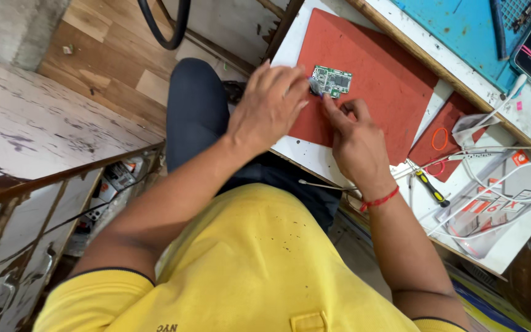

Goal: The person uses a hot air rework station tool to heat a small circuit board, ثم brushes it with a toothbrush, applies a liquid from a spray can, and scrapes at components with a small metal tool while holding it against a red mat.

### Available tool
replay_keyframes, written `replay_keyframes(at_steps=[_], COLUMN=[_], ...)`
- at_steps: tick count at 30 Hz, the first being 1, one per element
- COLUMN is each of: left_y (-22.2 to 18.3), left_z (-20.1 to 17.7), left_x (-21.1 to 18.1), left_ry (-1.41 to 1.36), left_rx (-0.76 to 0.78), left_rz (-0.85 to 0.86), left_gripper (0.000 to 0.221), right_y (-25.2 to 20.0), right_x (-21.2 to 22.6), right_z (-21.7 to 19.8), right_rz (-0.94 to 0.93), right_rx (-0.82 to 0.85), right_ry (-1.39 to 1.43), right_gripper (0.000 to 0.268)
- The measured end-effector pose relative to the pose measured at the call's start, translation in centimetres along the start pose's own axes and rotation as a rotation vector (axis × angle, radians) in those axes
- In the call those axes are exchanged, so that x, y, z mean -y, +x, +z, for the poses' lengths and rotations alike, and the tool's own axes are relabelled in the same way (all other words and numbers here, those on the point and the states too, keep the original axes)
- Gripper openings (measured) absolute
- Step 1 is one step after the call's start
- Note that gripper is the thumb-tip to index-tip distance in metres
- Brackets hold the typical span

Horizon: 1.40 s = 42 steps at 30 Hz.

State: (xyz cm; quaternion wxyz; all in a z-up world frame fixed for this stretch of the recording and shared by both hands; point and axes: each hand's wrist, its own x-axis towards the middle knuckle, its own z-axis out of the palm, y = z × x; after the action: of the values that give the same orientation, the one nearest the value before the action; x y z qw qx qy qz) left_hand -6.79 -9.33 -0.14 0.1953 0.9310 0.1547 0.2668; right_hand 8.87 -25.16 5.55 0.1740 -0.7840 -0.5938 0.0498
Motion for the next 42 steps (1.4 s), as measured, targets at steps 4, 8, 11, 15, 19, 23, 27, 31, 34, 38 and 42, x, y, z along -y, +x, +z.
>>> replay_keyframes(at_steps=[4, 8, 11, 15, 19, 23, 27, 31, 34, 38, 42], left_y=[-0.5, -0.5, 0.8, 3.3, 4.0, 3.2, 1.8, 1.6, 2.7, 3.1, 3.0], left_z=[-0.6, -1.0, -1.0, -0.8, -1.0, -1.1, -0.9, -1.5, -1.7, -1.8, -1.2], left_x=[-0.8, -1.1, 0.0, 0.9, 0.7, 0.1, -1.0, -1.7, -2.0, -2.2, -2.0], left_ry=[-0.015, -0.048, -0.173, -0.146, -0.199, -0.143, -0.086, -0.080, -0.073, -0.074, -0.140], left_rx=[0.003, -0.024, -0.010, 0.007, 0.046, -0.001, -0.030, -0.020, -0.017, 0.039, 0.069], left_rz=[0.034, 0.031, -0.035, 0.004, -0.065, -0.066, -0.141, -0.143, -0.147, -0.183, -0.256], left_gripper=[0.029, 0.031, 0.037, 0.054, 0.046, 0.046, 0.043, 0.053, 0.059, 0.053, 0.048], right_y=[0.0, -0.3, 0.4, -1.1, -0.5, -1.5, -1.6, -1.7, -0.4, -1.4, -1.6], right_x=[0.2, 1.5, 0.7, 1.6, 1.5, 2.6, 1.4, 1.9, 1.0, 1.5, 0.2], right_z=[-0.2, 0.6, 0.5, 1.0, 0.7, 1.4, 1.3, 1.2, 0.3, 0.0, 0.0], right_rz=[0.182, 0.169, 0.193, 0.152, 0.271, 0.168, 0.176, 0.158, 0.338, 0.185, 0.151], right_rx=[-0.071, -0.017, -0.078, -0.007, -0.098, -0.036, -0.088, -0.083, -0.110, 0.023, -0.036], right_ry=[0.054, 0.019, 0.048, 0.035, 0.052, 0.028, 0.006, 0.013, 0.010, 0.005, -0.045], right_gripper=[0.052, 0.049, 0.048, 0.051, 0.049, 0.054, 0.052, 0.053, 0.045, 0.054, 0.054])
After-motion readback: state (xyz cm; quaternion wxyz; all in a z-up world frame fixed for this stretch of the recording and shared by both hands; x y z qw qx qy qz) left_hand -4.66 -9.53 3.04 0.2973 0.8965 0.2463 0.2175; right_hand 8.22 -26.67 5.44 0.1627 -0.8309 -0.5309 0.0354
